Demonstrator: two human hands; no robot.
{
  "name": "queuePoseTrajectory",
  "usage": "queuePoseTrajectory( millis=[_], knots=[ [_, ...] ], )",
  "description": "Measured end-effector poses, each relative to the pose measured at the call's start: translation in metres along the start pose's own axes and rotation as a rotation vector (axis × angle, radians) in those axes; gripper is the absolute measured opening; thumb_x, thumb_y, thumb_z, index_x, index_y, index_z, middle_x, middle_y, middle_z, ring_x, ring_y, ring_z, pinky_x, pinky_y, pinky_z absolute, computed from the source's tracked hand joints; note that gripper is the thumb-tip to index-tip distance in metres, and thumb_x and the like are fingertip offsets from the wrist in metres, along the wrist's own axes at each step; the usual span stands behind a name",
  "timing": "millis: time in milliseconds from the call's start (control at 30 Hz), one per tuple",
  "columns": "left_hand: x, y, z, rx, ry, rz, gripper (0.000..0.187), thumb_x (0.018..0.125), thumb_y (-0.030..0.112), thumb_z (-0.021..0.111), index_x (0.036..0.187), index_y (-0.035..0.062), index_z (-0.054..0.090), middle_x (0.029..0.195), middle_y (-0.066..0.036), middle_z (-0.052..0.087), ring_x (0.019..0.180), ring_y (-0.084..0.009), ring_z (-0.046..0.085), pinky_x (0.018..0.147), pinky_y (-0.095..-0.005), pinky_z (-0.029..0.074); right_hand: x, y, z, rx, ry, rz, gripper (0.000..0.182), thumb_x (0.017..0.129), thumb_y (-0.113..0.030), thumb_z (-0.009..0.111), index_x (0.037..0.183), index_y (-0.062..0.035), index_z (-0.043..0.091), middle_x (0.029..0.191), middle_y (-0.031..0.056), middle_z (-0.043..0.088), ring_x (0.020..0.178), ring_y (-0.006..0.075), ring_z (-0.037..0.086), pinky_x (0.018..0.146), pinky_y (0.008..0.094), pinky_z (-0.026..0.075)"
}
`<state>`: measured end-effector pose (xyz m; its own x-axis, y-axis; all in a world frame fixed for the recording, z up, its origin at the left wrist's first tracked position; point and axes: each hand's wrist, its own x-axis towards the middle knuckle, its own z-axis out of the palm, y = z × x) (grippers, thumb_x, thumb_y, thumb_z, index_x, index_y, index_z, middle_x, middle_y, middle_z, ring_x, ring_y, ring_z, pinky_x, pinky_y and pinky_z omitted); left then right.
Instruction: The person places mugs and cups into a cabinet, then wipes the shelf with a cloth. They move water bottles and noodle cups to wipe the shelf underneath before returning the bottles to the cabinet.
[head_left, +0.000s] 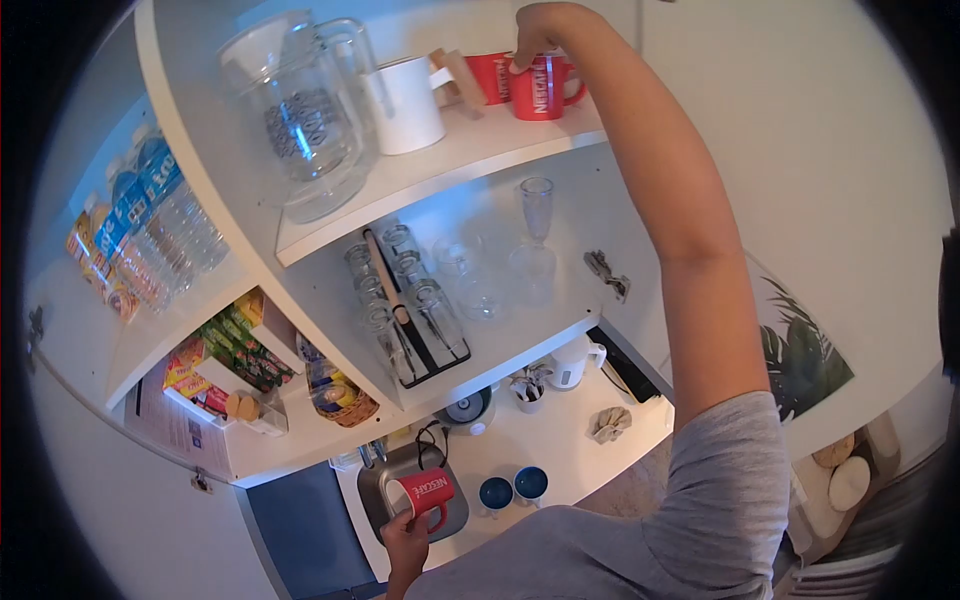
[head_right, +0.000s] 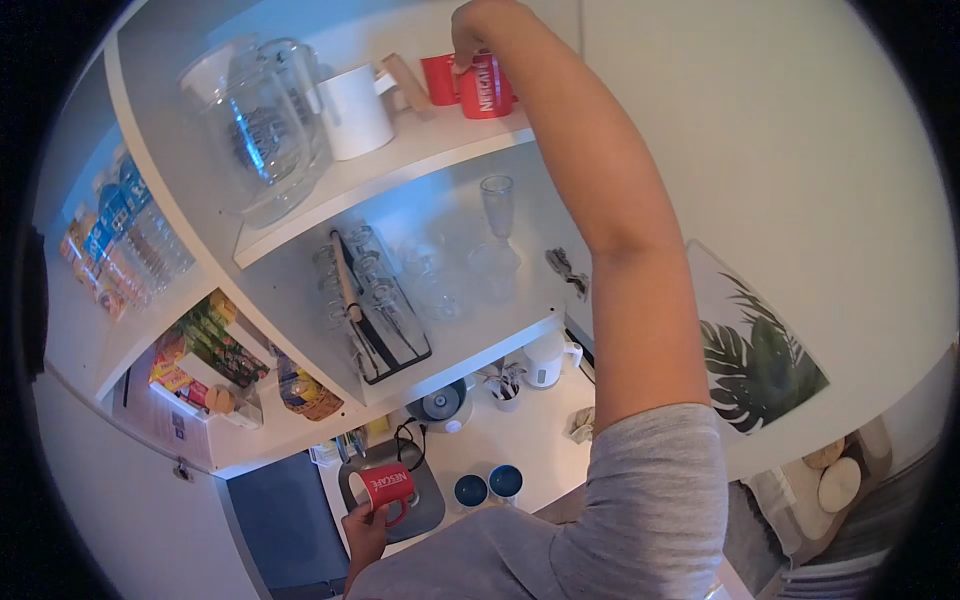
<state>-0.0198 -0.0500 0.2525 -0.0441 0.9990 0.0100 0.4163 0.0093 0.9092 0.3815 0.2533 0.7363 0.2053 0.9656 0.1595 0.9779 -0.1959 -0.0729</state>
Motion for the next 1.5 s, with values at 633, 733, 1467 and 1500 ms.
queuePoseTrajectory(
  millis=[633, 733, 1467, 1500],
  knots=[
    [-0.008, 0.014, 0.016, -0.063, -0.025, 0.086, 0.015, 0.083, 0.002, 0.066, 0.097, 0.0007, 0.070, 0.072, -0.005, 0.067, 0.063, -0.0042, 0.055, 0.057, -0.0224, 0.044, 0.020, 0.010, 0.047, -0.037, 0.447, -0.360, 0.027, 0.072, -0.020, 0.077, 0.092, -0.0027, 0.070, 0.088, 0.0170, 0.069, 0.082, 0.0304, 0.067, 0.074, 0.0391, 0.053],
    [-0.010, 0.019, 0.013, -0.083, -0.025, 0.068, 0.015, 0.083, 0.002, 0.065, 0.098, 0.0009, 0.070, 0.073, -0.006, 0.068, 0.065, -0.0047, 0.057, 0.059, -0.0225, 0.045, 0.036, 0.019, 0.046, -0.073, 0.418, -0.353, 0.022, 0.074, -0.015, 0.073, 0.092, -0.0020, 0.070, 0.089, 0.0170, 0.069, 0.083, 0.0301, 0.067, 0.073, 0.0391, 0.053],
    [0.066, 0.217, -0.027, 0.202, -0.240, 0.460, 0.014, 0.081, 0.008, 0.069, 0.093, 0.0002, 0.071, 0.075, -0.010, 0.068, 0.064, -0.0120, 0.064, 0.059, -0.0279, 0.050, -0.153, 0.016, 0.079, 1.165, 0.581, -0.786, 0.022, 0.078, -0.012, 0.073, 0.096, -0.0015, 0.066, 0.101, 0.0099, 0.065, 0.085, 0.0169, 0.062, 0.077, 0.0280, 0.049],
    [0.073, 0.246, -0.026, 0.172, -0.220, 0.499, 0.014, 0.082, 0.009, 0.068, 0.092, 0.0003, 0.071, 0.073, -0.009, 0.068, 0.063, -0.0112, 0.064, 0.059, -0.0276, 0.050, -0.179, 0.013, 0.100, 1.077, 0.661, -0.786, 0.021, 0.077, -0.014, 0.075, 0.092, -0.0016, 0.066, 0.095, 0.0073, 0.063, 0.082, 0.0145, 0.060, 0.075, 0.0268, 0.048]
  ],
)
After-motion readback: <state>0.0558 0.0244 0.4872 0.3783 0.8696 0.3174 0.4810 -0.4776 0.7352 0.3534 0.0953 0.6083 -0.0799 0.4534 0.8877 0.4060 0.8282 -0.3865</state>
